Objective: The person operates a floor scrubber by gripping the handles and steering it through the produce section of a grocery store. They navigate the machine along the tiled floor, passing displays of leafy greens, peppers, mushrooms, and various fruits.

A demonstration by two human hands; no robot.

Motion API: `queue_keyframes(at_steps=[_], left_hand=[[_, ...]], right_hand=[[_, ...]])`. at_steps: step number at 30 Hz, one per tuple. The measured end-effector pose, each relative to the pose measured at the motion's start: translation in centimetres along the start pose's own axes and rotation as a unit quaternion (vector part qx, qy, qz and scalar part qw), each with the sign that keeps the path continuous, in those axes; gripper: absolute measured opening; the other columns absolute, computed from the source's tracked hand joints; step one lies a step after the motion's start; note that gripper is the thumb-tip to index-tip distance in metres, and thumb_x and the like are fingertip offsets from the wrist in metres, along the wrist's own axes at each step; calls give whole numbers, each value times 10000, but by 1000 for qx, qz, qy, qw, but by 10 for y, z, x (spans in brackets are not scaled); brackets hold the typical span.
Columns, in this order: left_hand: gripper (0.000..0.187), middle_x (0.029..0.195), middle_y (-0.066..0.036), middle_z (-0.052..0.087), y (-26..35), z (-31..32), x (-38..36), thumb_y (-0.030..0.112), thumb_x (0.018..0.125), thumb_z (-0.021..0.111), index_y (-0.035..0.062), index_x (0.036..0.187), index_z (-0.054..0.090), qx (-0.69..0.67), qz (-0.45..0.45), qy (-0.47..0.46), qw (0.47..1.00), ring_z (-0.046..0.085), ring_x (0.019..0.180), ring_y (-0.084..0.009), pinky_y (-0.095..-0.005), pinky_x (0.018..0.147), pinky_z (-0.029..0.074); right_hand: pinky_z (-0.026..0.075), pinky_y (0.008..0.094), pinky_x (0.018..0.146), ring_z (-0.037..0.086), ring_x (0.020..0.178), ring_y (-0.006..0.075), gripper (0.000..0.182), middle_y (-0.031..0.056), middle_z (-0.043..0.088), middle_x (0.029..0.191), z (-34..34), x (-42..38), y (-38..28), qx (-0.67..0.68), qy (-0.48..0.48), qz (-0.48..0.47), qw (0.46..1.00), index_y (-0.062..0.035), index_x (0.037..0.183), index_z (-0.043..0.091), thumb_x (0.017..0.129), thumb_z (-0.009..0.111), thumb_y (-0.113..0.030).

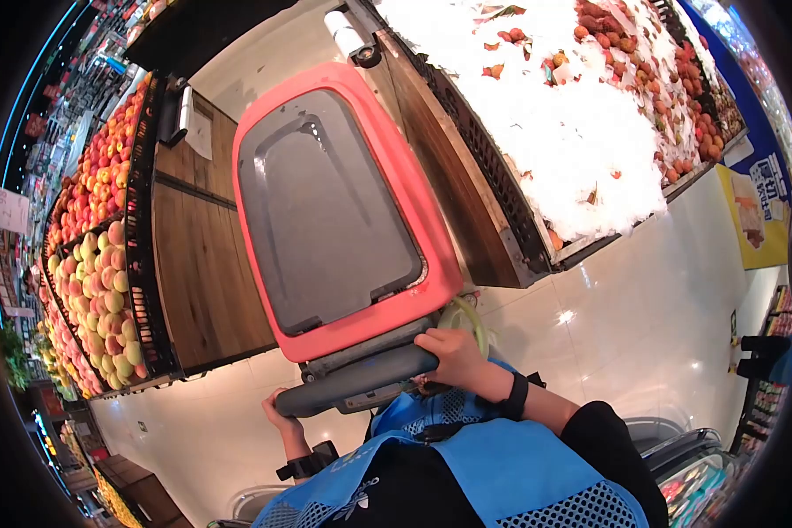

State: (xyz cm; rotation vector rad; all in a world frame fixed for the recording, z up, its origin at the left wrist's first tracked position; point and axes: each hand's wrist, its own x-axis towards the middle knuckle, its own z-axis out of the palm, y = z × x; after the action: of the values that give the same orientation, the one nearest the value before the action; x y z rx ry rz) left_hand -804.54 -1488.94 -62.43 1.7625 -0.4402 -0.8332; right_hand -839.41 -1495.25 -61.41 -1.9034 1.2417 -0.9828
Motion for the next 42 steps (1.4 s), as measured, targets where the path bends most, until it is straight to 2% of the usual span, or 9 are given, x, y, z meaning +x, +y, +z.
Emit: queue_keyframes(at_steps=[2, 7, 23, 29, 32, 35, 36, 37, 42], left_hand=[[400, 729, -92, 570, 2, 12, 9, 327, 838, 313, 16, 715, 532, 4, 20, 59, 998, 529, 702, -196, -295, 678, 432], [378, 755, -98, 578, 13, 18, 41, 314, 841, 319, 16, 759, 537, -13, 4, 16, 1000, 541, 724, -199, -305, 694, 443], [406, 692, -98, 559, 30, 42, 78, 306, 824, 305, 5, 700, 547, 30, -26, -71, 997, 517, 693, -197, -296, 671, 412], [365, 858, -72, 605, 17, 31, 89, 331, 853, 381, 25, 860, 581, -9, -8, -84, 996, 552, 817, -176, -303, 758, 428], [315, 724, -37, 569, 19, 30, 99, 381, 856, 425, 104, 725, 498, -104, -48, -211, 971, 552, 722, -154, -301, 680, 440], [316, 787, -52, 606, 12, 36, 109, 340, 839, 437, 57, 832, 578, -121, -29, -216, 968, 576, 760, -173, -294, 726, 454], [383, 678, -44, 591, 0, 40, 120, 401, 835, 394, 73, 764, 579, -102, -6, -138, 985, 563, 603, -173, -285, 599, 462], [337, 781, -58, 613, -11, 32, 141, 324, 827, 416, 37, 813, 592, -111, -38, -214, 970, 578, 715, -169, -294, 706, 456], [429, 620, -95, 592, 15, 47, 111, 317, 828, 321, 1, 747, 599, -11, 1, -230, 973, 569, 550, -187, -303, 540, 450]], right_hand=[[442, 355, 527, 555, 616, 261, 478, 72, 506, 675, -1, 10, 3, -3, 0, 5, 1000, -71, 809, 530, 451, 769, -278], [458, 370, 565, 561, 673, 262, 486, 70, 512, 710, 1, 40, 8, -1, -38, 24, 999, -76, 837, 500, 412, 729, -136], [440, 365, 541, 551, 649, 262, 469, 67, 491, 667, 10, 75, 20, -4, 30, 44, 999, -86, 792, 515, 384, 741, -136], [467, 348, 622, 579, 732, 306, 416, 122, 576, 785, 13, 72, 22, 23, 88, 5, 996, -39, 843, 564, 446, 691, -50], [470, 337, 627, 585, 699, 323, 373, 159, 575, 743, 16, 72, 26, 23, 76, 36, 996, -35, 824, 579, 469, 688, -70], [469, 385, 638, 572, 734, 350, 335, 175, 570, 748, 17, 73, 23, 13, 89, 35, 995, -39, 810, 570, 487, 657, -43], [471, 398, 640, 576, 733, 358, 321, 185, 571, 727, 16, 72, 17, -4, 87, 69, 994, -32, 793, 567, 487, 661, -53], [477, 397, 652, 583, 736, 357, 313, 185, 585, 724, 18, 71, 16, -30, 98, 81, 991, -37, 799, 579, 501, 667, -68], [483, 393, 678, 595, 757, 338, 264, 162, 611, 737, 21, 67, 8, -92, 139, 71, 983, -104, 807, 629, 547, 668, -130]])
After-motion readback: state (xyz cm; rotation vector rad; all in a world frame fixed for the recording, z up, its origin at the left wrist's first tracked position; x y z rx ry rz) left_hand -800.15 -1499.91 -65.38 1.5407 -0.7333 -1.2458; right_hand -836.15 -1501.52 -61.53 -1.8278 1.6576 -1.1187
